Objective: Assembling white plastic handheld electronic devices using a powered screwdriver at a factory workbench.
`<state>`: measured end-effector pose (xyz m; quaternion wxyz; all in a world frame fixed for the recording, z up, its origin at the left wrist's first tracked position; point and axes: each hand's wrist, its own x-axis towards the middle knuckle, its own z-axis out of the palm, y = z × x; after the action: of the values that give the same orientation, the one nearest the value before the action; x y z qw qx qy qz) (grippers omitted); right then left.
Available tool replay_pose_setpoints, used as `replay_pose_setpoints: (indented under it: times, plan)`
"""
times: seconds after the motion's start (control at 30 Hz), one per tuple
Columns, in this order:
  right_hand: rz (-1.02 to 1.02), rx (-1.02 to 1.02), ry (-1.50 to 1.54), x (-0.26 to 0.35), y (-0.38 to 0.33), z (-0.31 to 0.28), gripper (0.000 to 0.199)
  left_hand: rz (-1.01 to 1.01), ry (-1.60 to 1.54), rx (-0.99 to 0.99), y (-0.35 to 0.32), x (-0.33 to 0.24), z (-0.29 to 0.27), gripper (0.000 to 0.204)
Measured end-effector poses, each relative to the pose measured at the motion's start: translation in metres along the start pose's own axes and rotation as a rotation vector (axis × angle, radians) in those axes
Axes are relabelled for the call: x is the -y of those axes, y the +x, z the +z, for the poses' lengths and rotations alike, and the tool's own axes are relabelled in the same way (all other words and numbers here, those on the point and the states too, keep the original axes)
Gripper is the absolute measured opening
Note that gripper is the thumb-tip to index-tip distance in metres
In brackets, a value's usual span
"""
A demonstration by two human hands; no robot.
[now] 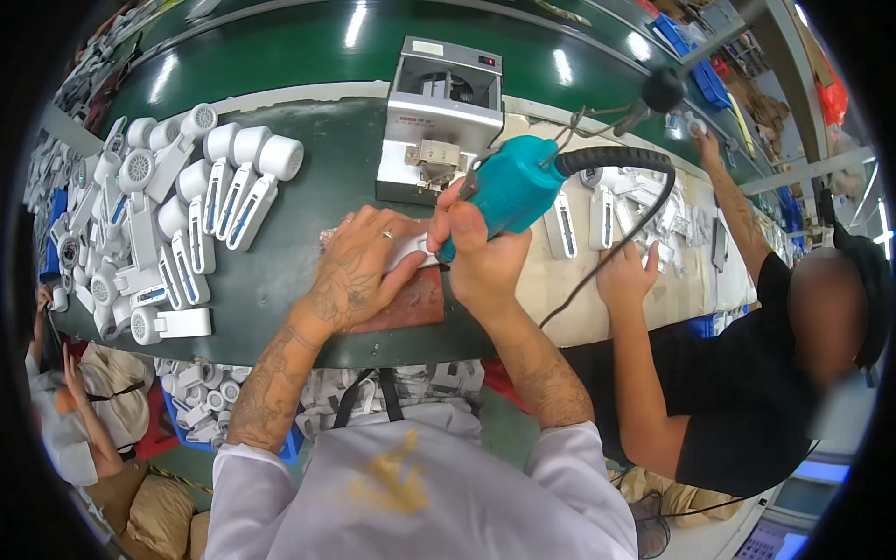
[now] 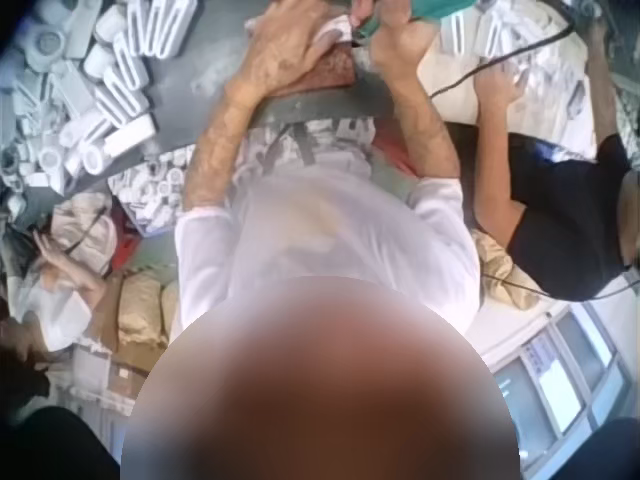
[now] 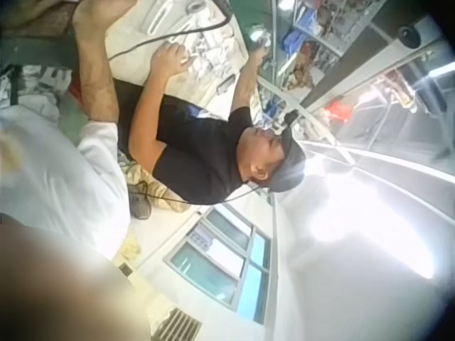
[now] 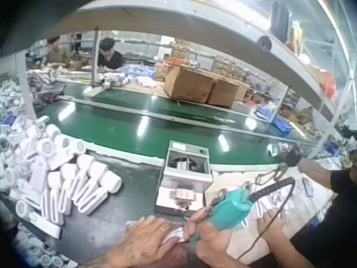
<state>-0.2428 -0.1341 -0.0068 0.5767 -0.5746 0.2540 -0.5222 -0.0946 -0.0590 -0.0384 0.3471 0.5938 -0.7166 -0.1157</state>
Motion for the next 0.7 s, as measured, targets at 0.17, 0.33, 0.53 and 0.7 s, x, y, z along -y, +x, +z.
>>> replay_pose_setpoints:
  times: [0.17,0.33,0.53,0.7]
  plan:
    - [-0.101,-0.035,0.013,-0.008,-0.006,-0.003,0.052,0.032,-0.004,-0.038,0.007,-0.003,-0.001,0.028]
    - [0.073,-0.040,0.053,-0.013,-0.001,-0.002,0.021,0.019,-0.044,-0.018,0.008,-0.006,-0.003,0.030]
    - [-0.154,-0.093,0.067,0.032,0.000,-0.034,0.050,0.165,0.045,-0.027,0.013,-0.032,0.002,0.035]
    - [-0.337,-0.431,-0.164,0.003,0.041,-0.066,0.037,0.067,0.212,-0.064,-0.016,-0.056,0.008,0.043]
